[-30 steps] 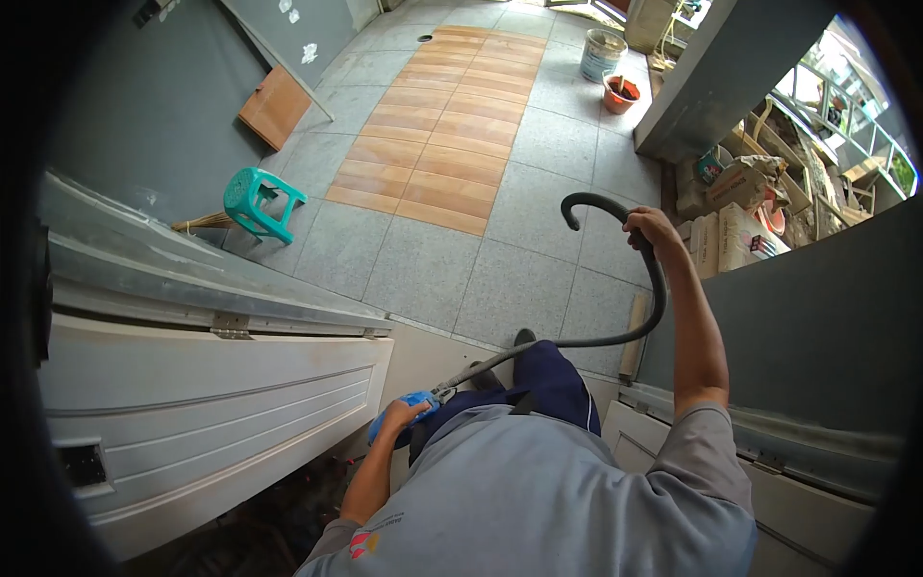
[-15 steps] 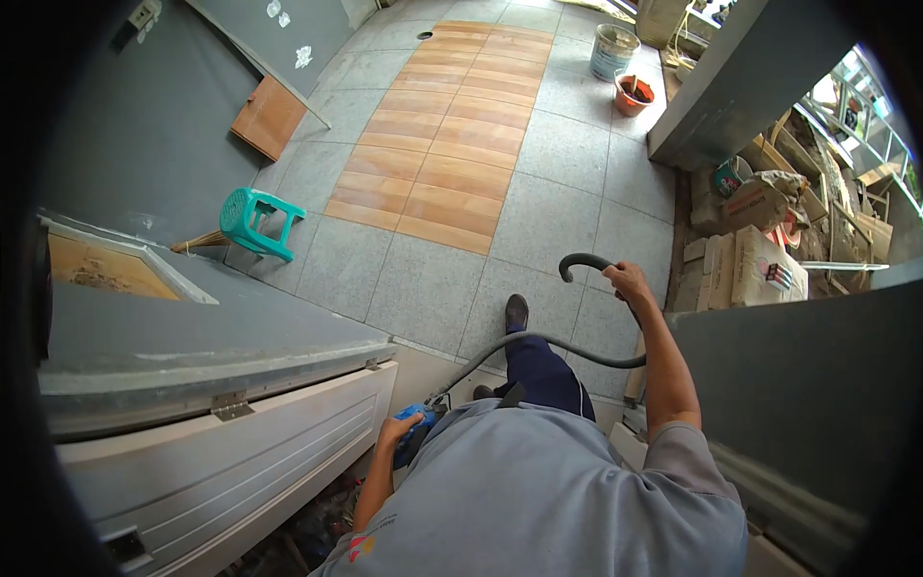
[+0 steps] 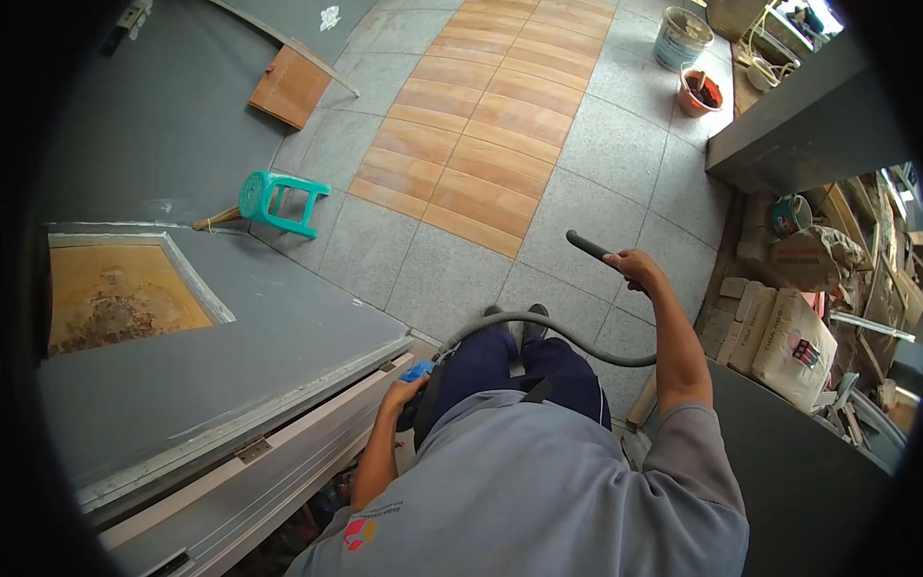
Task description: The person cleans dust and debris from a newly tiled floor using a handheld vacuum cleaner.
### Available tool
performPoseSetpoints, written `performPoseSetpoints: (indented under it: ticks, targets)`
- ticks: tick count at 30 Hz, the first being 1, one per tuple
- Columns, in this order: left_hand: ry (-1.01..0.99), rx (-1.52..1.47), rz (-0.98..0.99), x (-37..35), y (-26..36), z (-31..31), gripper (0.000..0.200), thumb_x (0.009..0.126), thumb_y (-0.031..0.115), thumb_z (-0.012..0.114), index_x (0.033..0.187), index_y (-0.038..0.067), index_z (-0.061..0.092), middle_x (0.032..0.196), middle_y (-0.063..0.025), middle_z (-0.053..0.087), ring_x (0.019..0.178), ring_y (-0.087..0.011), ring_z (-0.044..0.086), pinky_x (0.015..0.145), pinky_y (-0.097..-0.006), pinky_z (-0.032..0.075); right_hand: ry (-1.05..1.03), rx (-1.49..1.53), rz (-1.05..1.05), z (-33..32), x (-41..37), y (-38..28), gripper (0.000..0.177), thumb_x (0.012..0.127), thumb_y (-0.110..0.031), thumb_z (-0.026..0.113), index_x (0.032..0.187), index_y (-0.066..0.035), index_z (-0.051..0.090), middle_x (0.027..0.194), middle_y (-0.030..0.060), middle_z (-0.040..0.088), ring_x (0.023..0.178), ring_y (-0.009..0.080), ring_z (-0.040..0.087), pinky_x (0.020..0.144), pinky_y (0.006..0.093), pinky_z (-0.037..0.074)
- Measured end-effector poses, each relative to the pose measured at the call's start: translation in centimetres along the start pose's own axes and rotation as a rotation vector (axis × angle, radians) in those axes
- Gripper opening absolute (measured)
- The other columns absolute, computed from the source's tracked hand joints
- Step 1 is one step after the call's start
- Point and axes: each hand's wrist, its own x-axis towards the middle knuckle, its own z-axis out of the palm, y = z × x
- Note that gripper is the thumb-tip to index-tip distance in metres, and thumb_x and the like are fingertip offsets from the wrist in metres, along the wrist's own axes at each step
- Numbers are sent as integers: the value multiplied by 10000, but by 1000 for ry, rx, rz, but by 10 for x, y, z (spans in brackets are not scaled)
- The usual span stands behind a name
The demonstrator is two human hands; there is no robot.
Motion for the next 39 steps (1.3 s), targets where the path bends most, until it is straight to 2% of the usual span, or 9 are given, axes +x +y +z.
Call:
performPoseSetpoints:
  ticks: [4, 10, 17, 21, 27, 32, 34, 35, 39]
  targets:
    - [10, -132, 75, 48, 11, 8, 808, 716, 605, 798, 1060, -122, 715, 1061, -265, 721, 976, -313, 713, 834, -399, 540, -170, -124, -42, 10, 63, -28, 414, 896, -369, 720, 953, 41, 698, 650, 50, 561, 468, 168, 549, 420, 336, 452]
    - [-53, -202, -114, 54, 100, -18, 657, 755, 554, 800, 884, -87, 734, 744, -155, 673, 554, -207, 631, 471, -350, 470, -273, -398, -81, 31, 129, -102, 428, 885, -373, 730, 881, 52, 683, 678, 92, 606, 489, 183, 571, 433, 341, 459]
    - [-100, -147, -73, 102, 171, -28, 605, 789, 566, 762, 673, -22, 676, 609, -88, 629, 580, -206, 646, 532, -343, 499, -575, -684, -13, 83, 210, -156, 319, 850, -299, 707, 857, 20, 705, 694, 143, 672, 562, 256, 679, 492, 389, 546]
    - [-4, 152, -1, 137, 157, -13, 707, 798, 636, 690, 790, -72, 703, 813, -240, 724, 812, -393, 712, 749, -468, 528, -710, -902, -104, 118, 233, -155, 370, 864, -329, 662, 844, 37, 708, 692, 143, 683, 568, 255, 689, 501, 394, 553]
    - [-50, 219, -44, 128, 169, 3, 714, 795, 647, 680, 911, -56, 734, 937, -289, 714, 917, -436, 692, 812, -486, 523, -803, -853, -46, 140, 237, -134, 429, 854, -363, 633, 891, 58, 705, 770, 198, 694, 577, 289, 701, 495, 394, 583]
    - [155, 174, 18, 139, 132, 59, 705, 794, 637, 684, 914, -55, 739, 949, -282, 718, 910, -433, 694, 823, -497, 521, -612, -915, -233, 179, 263, -78, 417, 854, -413, 659, 1028, -40, 723, 845, 145, 728, 658, 272, 725, 652, 402, 589]
    - [27, 167, -59, 140, 141, 63, 721, 777, 651, 696, 863, -65, 721, 893, -288, 709, 869, -421, 698, 785, -495, 517, -496, -942, -353, 197, 272, -47, 424, 863, -444, 666, 1049, -68, 732, 864, 123, 740, 689, 278, 731, 710, 403, 583]
    - [-39, 167, -96, 139, 147, 63, 731, 769, 659, 702, 837, -69, 711, 866, -291, 704, 849, -416, 700, 766, -495, 514, -573, -880, -198, 203, 272, -45, 448, 871, -465, 670, 1061, -65, 732, 924, 147, 745, 804, 305, 742, 785, 423, 577]
    - [-59, 251, -120, 154, 139, 89, 703, 792, 642, 671, 915, -47, 737, 946, -276, 719, 919, -433, 687, 837, -503, 515, -493, -821, -151, 247, 276, -7, 406, 867, -407, 653, 1068, -62, 729, 1031, 183, 735, 994, 355, 710, 878, 475, 552]
